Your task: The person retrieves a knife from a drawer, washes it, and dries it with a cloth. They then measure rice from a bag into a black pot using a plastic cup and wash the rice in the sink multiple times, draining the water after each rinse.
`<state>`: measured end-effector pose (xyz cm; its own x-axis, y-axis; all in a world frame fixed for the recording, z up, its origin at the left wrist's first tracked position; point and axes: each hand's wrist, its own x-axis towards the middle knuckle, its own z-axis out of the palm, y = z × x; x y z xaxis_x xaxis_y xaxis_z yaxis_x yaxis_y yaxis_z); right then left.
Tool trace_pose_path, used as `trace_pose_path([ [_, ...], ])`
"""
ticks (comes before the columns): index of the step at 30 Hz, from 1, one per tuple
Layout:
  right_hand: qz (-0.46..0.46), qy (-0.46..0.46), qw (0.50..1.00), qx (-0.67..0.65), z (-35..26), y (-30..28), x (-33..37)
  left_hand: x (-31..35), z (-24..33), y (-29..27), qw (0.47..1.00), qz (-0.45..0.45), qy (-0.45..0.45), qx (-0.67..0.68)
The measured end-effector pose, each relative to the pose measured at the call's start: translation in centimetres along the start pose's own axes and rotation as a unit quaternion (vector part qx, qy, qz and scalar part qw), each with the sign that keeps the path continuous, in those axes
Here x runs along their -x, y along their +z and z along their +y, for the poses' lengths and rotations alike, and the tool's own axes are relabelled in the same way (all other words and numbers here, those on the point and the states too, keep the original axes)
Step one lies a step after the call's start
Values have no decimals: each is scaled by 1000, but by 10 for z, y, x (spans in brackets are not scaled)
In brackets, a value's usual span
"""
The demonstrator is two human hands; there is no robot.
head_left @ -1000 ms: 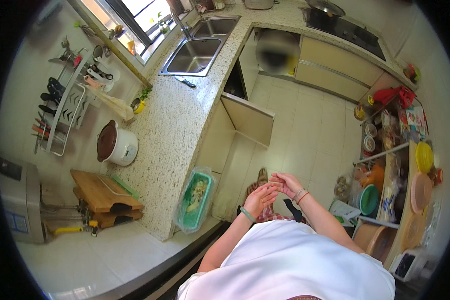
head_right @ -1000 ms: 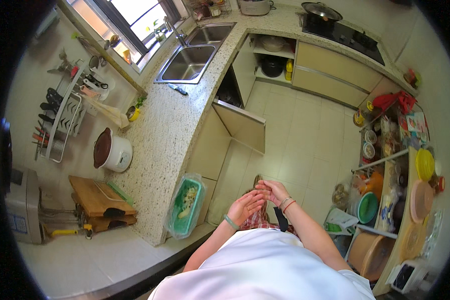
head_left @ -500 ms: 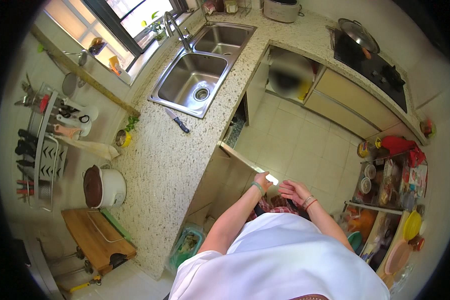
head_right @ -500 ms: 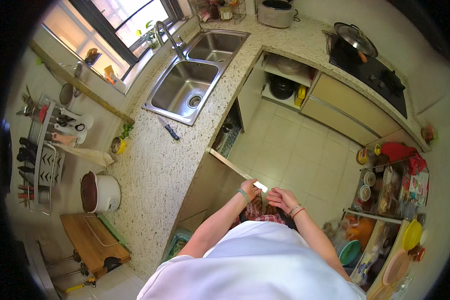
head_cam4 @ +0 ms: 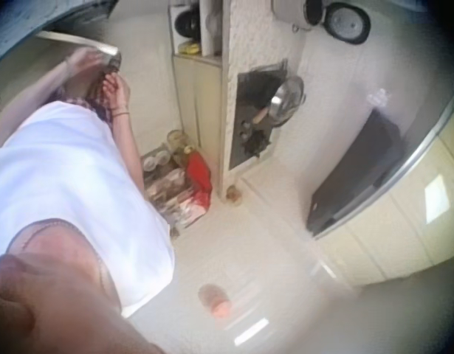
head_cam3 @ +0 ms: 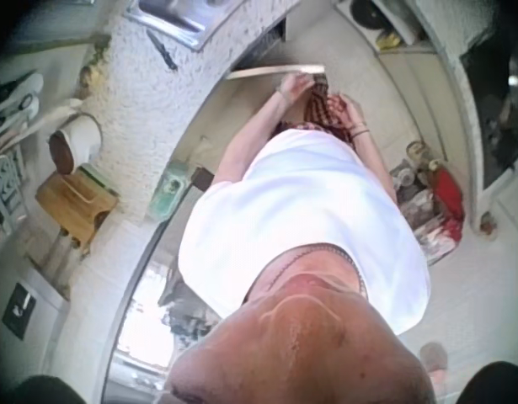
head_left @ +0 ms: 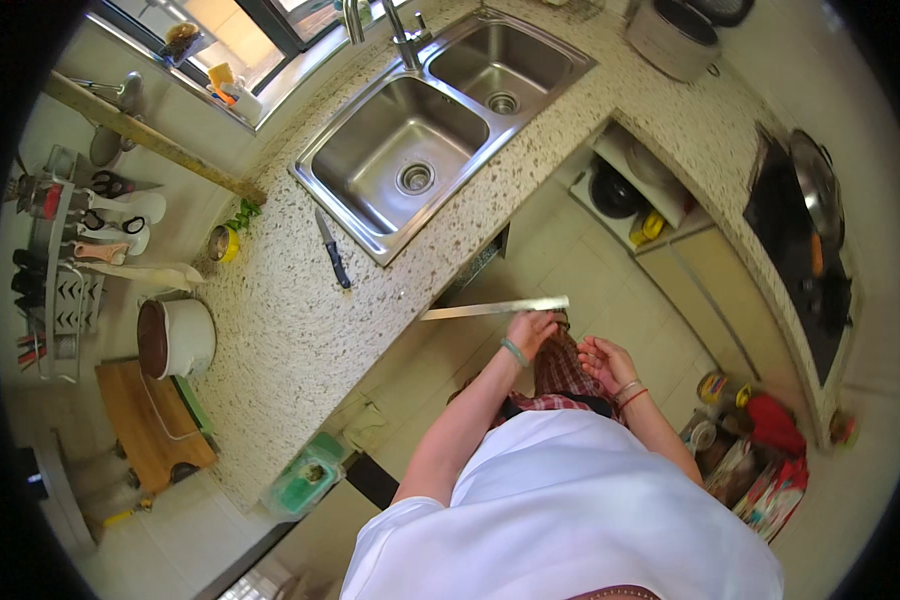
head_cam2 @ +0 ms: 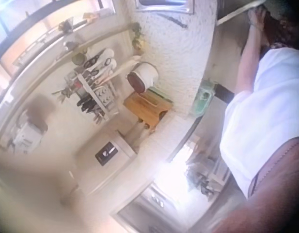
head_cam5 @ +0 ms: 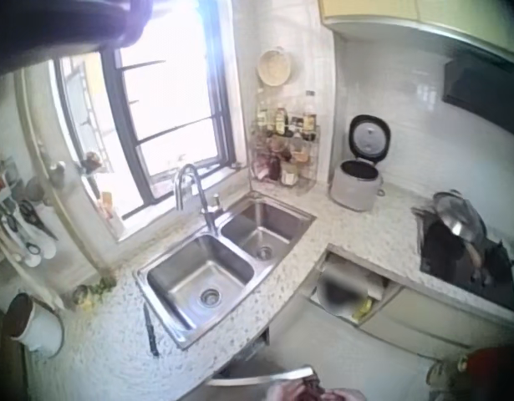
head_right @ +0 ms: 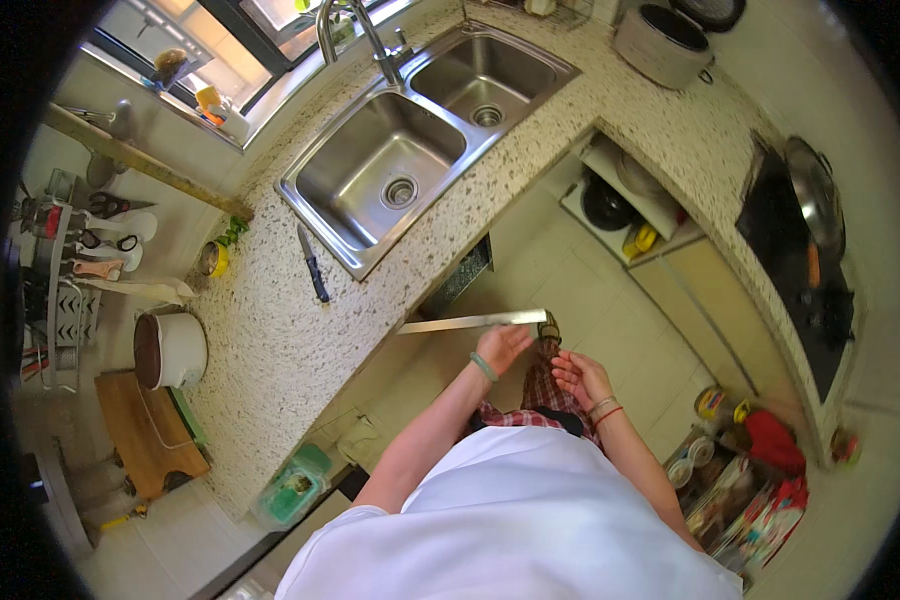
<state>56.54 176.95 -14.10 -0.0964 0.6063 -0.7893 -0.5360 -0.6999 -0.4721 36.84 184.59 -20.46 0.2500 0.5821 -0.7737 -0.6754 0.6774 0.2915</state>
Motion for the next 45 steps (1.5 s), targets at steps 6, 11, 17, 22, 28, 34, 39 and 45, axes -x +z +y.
trace_pose_path([
  [6,-28,-9,998,53,-122,-20,-38,-70,85,48,982,30,63,176],
  [11,-43,0,993,112,-183,-17,-67,-99,114,50,968,57,116,213],
  [17,-97,44,983,152,-194,-2,-94,-77,81,66,954,44,172,243],
  [22,-214,119,961,125,-184,19,-129,-54,43,23,944,70,145,288],
  [28,-108,56,990,-76,-205,126,-233,-35,57,36,950,94,189,229],
  [34,-41,83,990,-102,-193,143,-276,-41,83,52,945,145,191,222],
  [39,-72,95,987,-111,-179,134,-266,-49,86,51,936,149,202,247],
  [45,-100,102,987,-70,-200,127,-280,-62,100,71,952,126,155,230],
])
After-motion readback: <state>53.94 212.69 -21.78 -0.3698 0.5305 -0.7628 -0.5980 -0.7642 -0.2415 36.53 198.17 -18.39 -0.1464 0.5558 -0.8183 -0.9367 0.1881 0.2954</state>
